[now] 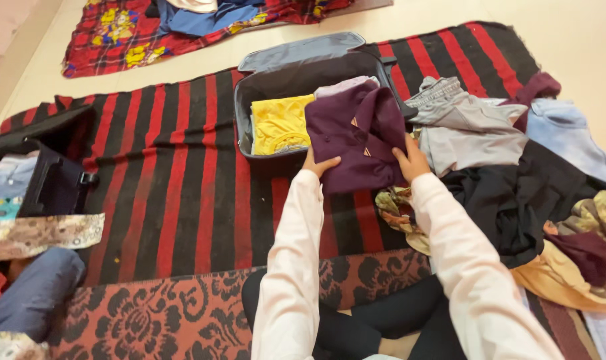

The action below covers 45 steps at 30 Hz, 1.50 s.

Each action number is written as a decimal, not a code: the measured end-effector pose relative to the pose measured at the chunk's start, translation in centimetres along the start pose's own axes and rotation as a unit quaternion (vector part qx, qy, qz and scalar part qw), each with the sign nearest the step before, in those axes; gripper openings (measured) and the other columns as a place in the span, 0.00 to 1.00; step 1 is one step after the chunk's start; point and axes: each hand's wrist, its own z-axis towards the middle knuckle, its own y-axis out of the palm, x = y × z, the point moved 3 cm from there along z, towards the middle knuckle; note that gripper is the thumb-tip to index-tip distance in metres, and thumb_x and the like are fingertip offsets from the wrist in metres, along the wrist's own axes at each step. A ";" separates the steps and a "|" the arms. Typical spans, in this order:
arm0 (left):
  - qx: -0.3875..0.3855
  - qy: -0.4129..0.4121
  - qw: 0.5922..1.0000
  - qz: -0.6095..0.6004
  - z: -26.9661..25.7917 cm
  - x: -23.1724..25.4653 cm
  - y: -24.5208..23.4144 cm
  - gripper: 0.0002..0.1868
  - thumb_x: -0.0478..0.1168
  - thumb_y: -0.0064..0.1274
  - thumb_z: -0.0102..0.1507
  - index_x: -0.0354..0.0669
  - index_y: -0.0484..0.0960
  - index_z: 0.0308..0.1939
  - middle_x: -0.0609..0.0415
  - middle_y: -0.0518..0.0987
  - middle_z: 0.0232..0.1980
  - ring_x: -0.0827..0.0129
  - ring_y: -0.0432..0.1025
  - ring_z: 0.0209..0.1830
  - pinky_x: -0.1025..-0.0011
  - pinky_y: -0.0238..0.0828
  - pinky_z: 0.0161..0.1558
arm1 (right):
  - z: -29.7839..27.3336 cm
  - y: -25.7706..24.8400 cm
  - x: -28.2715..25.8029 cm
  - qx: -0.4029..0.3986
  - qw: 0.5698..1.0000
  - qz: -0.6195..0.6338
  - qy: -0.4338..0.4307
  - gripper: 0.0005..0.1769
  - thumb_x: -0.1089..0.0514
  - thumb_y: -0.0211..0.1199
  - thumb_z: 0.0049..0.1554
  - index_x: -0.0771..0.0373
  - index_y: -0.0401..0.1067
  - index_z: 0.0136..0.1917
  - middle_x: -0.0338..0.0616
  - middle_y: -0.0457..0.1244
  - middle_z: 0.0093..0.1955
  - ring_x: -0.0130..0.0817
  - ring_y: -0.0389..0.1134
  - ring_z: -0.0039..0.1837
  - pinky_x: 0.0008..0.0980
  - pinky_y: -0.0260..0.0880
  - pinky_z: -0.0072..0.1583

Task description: The person folds a purple long-sleeved shirt by buttoning it, smoothing the fabric, and folding the sleeves and body into a compact rectangle. The folded shirt is then placed into an open suitcase containing other folded clothes.

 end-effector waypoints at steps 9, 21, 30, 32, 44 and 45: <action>-0.061 0.007 0.997 0.045 8.7 2.0 -1.9 0.41 0.39 0.70 0.52 0.35 0.71 0.67 0.46 0.81 0.58 0.61 0.78 0.53 0.65 0.76 0.56 | 8.9 -0.2 -2.2 -0.050 0.996 0.065 -0.033 0.26 0.56 0.61 0.63 0.65 0.63 0.72 0.62 0.65 0.66 0.57 0.66 0.69 0.45 0.64 0.66; 0.167 0.021 0.985 0.049 18.6 -6.2 -1.3 0.50 0.52 0.62 0.65 0.42 0.49 0.82 0.44 0.61 0.76 0.60 0.59 0.74 0.62 0.55 0.72 | 19.0 4.9 0.4 0.068 0.994 -0.056 -0.067 0.34 0.59 0.62 0.64 0.55 0.52 0.79 0.67 0.67 0.66 0.68 0.68 0.64 0.55 0.67 0.62; 0.166 -0.162 0.880 0.414 17.8 -13.4 -1.3 0.54 0.69 0.60 0.59 0.51 0.53 0.78 0.34 0.76 0.63 0.39 0.71 0.62 0.51 0.65 0.62 | 14.5 10.1 7.8 -0.070 0.963 -0.252 0.070 0.38 0.61 0.58 0.57 0.55 0.55 0.79 0.65 0.66 0.50 0.67 0.68 0.48 0.60 0.67 0.50; 0.167 -0.123 0.887 0.411 18.0 -12.8 -1.2 0.50 0.65 0.61 0.59 0.53 0.56 0.78 0.36 0.77 0.65 0.41 0.72 0.63 0.52 0.66 0.63 | 14.2 9.5 6.4 -0.100 0.957 -0.263 0.076 0.39 0.64 0.54 0.57 0.46 0.57 0.81 0.62 0.65 0.54 0.64 0.69 0.53 0.58 0.67 0.54; 0.059 -0.089 0.760 0.641 16.0 -10.0 2.5 0.38 0.63 0.53 0.63 0.75 0.60 0.76 0.54 0.53 0.83 0.49 0.67 0.68 0.49 0.68 0.60 | 13.7 14.9 11.7 -0.191 0.905 -0.379 0.042 0.38 0.60 0.53 0.60 0.32 0.56 0.80 0.49 0.41 0.86 0.55 0.40 0.85 0.58 0.55 0.71; 0.057 -0.098 0.765 0.634 16.1 -10.1 2.3 0.39 0.63 0.53 0.62 0.76 0.59 0.76 0.54 0.52 0.83 0.49 0.69 0.66 0.48 0.68 0.59 | 13.9 15.2 12.3 -0.201 0.897 -0.389 0.051 0.39 0.59 0.54 0.59 0.31 0.55 0.80 0.48 0.40 0.86 0.54 0.39 0.84 0.58 0.54 0.71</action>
